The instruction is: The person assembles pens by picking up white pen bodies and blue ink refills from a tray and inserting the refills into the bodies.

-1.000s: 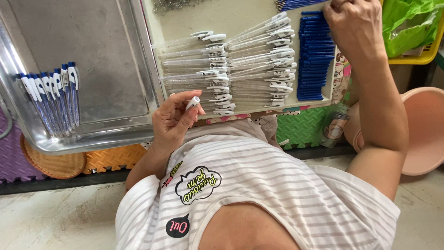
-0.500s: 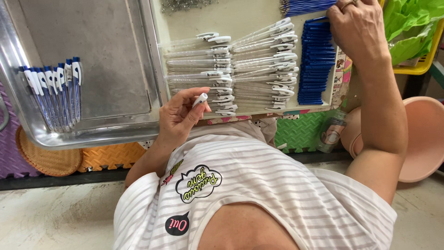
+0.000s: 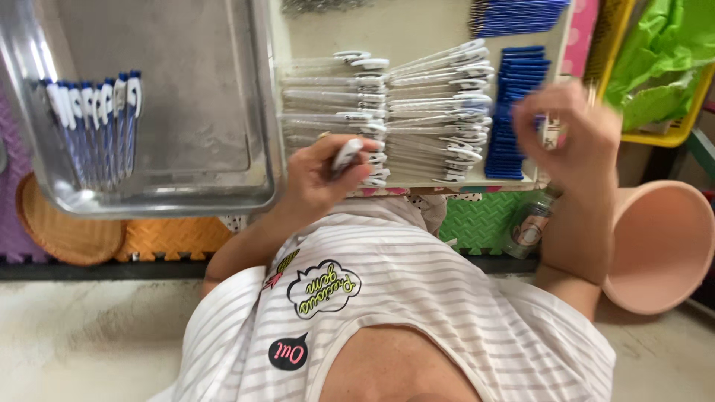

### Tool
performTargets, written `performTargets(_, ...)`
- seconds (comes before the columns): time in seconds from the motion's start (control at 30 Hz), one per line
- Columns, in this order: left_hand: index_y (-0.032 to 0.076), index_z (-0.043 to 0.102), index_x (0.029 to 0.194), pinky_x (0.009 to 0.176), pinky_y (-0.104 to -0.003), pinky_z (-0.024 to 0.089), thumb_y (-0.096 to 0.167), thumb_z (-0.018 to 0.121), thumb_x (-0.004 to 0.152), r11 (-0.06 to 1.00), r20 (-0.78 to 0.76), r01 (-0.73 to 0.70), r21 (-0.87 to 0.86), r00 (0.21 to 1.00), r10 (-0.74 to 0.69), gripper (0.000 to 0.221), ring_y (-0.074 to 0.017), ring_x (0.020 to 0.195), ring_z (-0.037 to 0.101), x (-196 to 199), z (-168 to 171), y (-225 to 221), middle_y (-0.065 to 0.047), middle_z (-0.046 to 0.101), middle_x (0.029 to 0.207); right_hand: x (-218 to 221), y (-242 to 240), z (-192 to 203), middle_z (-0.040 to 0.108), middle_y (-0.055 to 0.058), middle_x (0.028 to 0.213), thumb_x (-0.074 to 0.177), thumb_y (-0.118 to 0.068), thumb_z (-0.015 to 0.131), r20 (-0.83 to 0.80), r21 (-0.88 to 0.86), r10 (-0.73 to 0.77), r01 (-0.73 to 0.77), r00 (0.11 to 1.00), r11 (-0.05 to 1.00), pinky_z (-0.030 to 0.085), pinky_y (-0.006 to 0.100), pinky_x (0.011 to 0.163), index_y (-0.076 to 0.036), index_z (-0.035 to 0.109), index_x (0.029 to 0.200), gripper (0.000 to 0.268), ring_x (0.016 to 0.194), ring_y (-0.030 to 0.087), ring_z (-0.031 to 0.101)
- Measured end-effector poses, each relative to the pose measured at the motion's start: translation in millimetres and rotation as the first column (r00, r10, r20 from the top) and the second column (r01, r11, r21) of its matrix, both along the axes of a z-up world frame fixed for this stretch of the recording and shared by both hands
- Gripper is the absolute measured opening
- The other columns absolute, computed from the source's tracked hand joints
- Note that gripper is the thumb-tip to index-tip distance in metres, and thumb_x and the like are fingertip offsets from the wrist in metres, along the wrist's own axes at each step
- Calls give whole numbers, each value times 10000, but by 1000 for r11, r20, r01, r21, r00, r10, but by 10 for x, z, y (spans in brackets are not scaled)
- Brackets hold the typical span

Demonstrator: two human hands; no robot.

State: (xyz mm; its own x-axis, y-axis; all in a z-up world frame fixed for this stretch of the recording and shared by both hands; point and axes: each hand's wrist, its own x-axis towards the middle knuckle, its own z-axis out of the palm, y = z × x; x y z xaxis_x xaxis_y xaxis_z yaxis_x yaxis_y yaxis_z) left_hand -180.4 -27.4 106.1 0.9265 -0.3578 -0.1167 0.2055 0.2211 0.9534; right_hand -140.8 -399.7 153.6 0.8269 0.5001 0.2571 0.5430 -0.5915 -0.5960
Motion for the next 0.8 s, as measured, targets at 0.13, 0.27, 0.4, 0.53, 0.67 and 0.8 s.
performTargets(0.13,37,642,1351,810,-227,626,115,753,1026,980,83,92,-176,993,-78,353,-122,879,677,75,141,-188,-80,706,1059,-187,623,252,716,253,986,998,185,688,64,252,124,-136,990,958,579,477,890,103,660,1010,87,905,357,701)
performTargets(0.27,71,712,1171,768,-220,705,150,780,989,993,128,52,-111,991,-37,210,-85,787,672,100,219,-269,-53,705,1000,-183,873,177,726,237,932,975,127,707,129,317,168,-201,977,927,563,456,827,85,664,1012,70,815,312,700)
performTargets(0.4,89,722,1182,703,-179,528,116,758,1031,997,184,7,-74,983,7,157,-79,781,615,63,109,-289,-32,731,1020,-280,974,-123,708,251,877,930,47,738,54,501,90,-104,995,859,584,470,832,90,640,966,114,812,335,718)
performTargets(0.53,47,788,1024,665,-217,545,77,847,922,975,216,-151,-166,959,185,122,-84,737,712,36,108,-379,-83,790,884,-391,1033,-498,677,276,866,886,-19,832,7,791,39,-29,999,611,571,532,789,103,681,946,203,741,318,699)
performTargets(0.67,69,799,1041,675,-239,539,102,868,904,986,254,-114,-118,957,141,157,-76,776,702,43,111,-332,-76,798,897,-462,1094,-590,643,295,867,926,-81,802,-29,852,-48,50,998,522,554,554,789,96,637,958,245,750,367,689)
performTargets(0.8,79,802,1047,669,-248,551,95,862,918,989,272,-106,-103,954,131,143,-146,768,759,7,128,-370,-88,802,921,-467,1090,-610,669,251,887,941,-95,793,-77,874,-32,83,997,478,564,500,819,68,640,968,226,789,327,717)
